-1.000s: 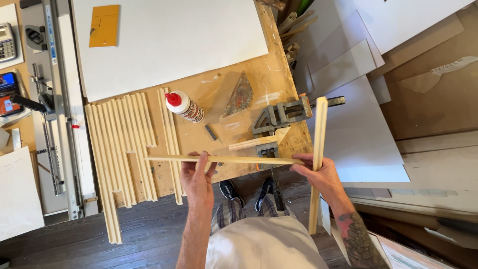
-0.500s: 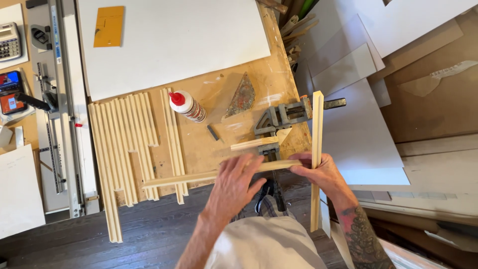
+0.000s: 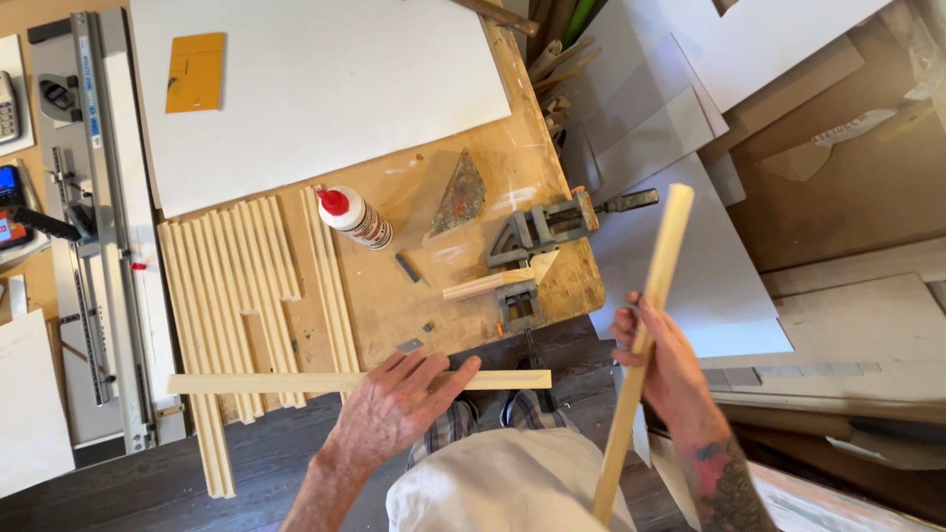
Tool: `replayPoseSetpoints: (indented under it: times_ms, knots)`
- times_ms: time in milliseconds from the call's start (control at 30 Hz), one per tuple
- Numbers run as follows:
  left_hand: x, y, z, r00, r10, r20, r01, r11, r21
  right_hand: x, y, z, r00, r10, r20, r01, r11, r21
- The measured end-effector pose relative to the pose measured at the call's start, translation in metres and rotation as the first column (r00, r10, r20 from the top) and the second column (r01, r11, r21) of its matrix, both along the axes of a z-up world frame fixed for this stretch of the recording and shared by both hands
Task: Assembling a wooden frame by applying glue to strips and securing them in a corner clamp
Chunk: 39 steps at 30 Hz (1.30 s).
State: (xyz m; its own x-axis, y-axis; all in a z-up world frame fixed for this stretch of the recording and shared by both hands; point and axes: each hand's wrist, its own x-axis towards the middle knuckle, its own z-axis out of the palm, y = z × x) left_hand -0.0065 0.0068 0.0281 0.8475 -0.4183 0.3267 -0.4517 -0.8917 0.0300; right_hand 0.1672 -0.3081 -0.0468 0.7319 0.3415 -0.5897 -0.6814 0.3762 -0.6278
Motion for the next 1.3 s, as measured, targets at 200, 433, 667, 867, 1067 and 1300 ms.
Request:
replayPoseSetpoints:
  times_ms: [200, 433, 667, 867, 1067, 1300]
  knots:
    - [-0.014, -0.006, 0.012, 0.999, 0.002, 0.034, -0.001, 1.0, -0.028, -0.002, -0.008, -0.005, 0.993, -0.021, 0.115, 0.058, 0.943, -0.329]
    - [-0.027, -0.021, 0.031, 0.983, 0.168, 0.073, -0.164, 0.985, -0.058, 0.035, -0.006, 0.11, 0.772, 0.068, 0.631, 0.173, 0.934, -0.313]
    - [-0.033, -0.039, 0.046, 0.953, 0.243, 0.179, -0.22, 0.966, -0.139, 0.03, -0.004, 0.063, 0.561, 0.36, 0.745, -0.189, 0.932, -0.308]
    - [-0.033, -0.047, 0.047, 0.962, 0.158, 0.223, -0.139, 0.986, -0.095, 0.006, 0.005, 0.05, 0.523, 0.522, 0.674, -0.636, 0.765, -0.099]
    - [-0.031, -0.05, 0.059, 0.958, 0.083, 0.273, -0.065, 0.995, -0.076, 0.012, 0.001, 0.082, 0.427, 0.704, 0.567, -0.719, 0.645, -0.258]
    - [-0.024, -0.047, 0.025, 0.986, 0.069, 0.154, -0.058, 0.996, -0.073, 0.057, 0.014, 0.045, 0.409, 0.834, 0.369, -0.393, 0.526, -0.754]
